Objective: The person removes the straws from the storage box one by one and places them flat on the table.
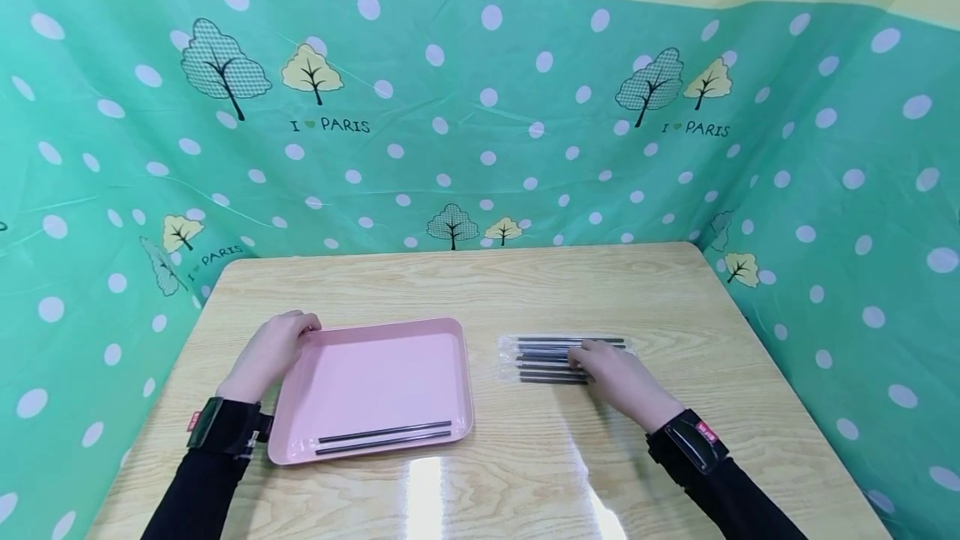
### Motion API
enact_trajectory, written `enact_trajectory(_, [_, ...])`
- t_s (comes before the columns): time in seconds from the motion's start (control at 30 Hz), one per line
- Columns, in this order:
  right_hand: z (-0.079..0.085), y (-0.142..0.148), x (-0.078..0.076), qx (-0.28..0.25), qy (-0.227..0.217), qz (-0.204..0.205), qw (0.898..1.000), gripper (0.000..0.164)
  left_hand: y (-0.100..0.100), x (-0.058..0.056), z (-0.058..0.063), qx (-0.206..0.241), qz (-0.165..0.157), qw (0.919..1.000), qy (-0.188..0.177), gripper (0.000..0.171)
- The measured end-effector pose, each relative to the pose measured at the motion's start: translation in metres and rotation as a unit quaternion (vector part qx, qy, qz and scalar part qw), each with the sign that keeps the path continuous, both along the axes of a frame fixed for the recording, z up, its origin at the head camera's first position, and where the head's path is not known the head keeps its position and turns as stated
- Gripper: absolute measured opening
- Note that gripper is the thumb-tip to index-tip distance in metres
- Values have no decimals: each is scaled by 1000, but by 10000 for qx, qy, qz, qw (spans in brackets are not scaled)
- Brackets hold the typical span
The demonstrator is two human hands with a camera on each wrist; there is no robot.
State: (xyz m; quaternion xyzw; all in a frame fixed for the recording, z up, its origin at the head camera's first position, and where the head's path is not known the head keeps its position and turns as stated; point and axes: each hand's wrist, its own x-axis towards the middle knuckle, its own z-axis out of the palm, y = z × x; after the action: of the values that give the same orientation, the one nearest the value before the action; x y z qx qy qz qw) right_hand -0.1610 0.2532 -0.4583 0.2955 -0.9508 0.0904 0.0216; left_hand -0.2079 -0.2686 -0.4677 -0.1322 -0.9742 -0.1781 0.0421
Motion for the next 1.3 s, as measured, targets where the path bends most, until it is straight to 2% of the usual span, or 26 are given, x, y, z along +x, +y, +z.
enact_trajectory(0.3, [9, -9, -2, -4, -294, -140, 9995, 34, 0, 1, -1, 1, -76, 9999, 68, 11])
enact_trajectory(0.53, [13, -19, -4, -76, -359, -126, 9992, 30, 0, 0, -2, 5, -41, 10000, 25, 11])
enact_trajectory(0.8, [18, -32, -7, -59, -417, -147, 9990, 35, 1, 0, -2, 19, -76, 10000, 58, 11])
enact_trajectory(1.0, [20, -56, -13, -113, -590, -97, 9981, 32, 0, 1, -1, 50, -39, 10000, 14, 11])
enact_trajectory(1.13, [22, -76, -16, -301, -667, 104, 9973, 30, -1, 1, 1, 61, 4, 10000, -15, 11])
enact_trajectory(1.3, [30, -106, -18, -276, -685, 330, 9967, 28, -1, 1, 0, 26, 77, 9998, -158, 13])
